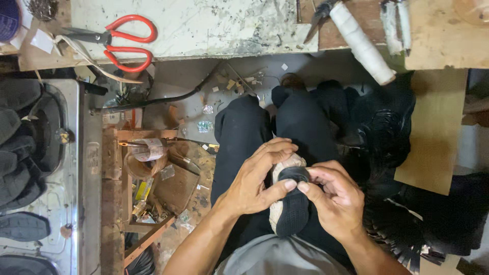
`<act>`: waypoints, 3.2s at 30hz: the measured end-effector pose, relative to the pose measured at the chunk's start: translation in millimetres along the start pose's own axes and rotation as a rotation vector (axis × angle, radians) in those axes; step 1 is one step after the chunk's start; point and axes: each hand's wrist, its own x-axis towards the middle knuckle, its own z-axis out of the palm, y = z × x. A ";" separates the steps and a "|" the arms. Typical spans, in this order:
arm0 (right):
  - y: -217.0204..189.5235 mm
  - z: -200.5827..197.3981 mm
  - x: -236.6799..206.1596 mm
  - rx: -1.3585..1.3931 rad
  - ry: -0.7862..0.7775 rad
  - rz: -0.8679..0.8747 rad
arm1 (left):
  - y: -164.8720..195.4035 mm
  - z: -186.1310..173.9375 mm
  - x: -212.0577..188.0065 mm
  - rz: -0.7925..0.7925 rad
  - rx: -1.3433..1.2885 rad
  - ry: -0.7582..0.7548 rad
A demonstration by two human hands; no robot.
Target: The person sits on the floor and attaches rubber soles to shoe uppers, pressing and hammering the sole onto the shoe with a hammer, trimming the sole edge with a knife, and placing the finished shoe on a shelf with other completed shoes.
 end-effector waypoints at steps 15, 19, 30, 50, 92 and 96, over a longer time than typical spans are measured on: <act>-17.3 -3.0 -31.8 -0.010 -0.158 0.080 | 50.1 -4.9 -15.5 -0.003 0.095 -0.046; -20.9 0.2 -33.6 0.002 -0.179 -0.029 | 55.3 -7.7 -17.9 0.048 0.108 -0.096; -22.1 13.9 -43.1 -0.032 -0.150 -0.062 | 68.8 -23.0 -21.1 0.070 0.155 -0.200; -44.9 22.4 -14.1 -0.308 -0.403 0.044 | 69.3 -28.2 -49.2 -0.047 0.224 -0.065; 14.9 27.9 -59.6 -0.443 -0.369 -0.130 | 52.2 -18.2 -124.4 -0.339 0.317 -0.021; 19.4 34.9 -58.7 -0.425 -0.311 0.096 | 47.7 -21.9 -132.1 -0.294 0.329 -0.029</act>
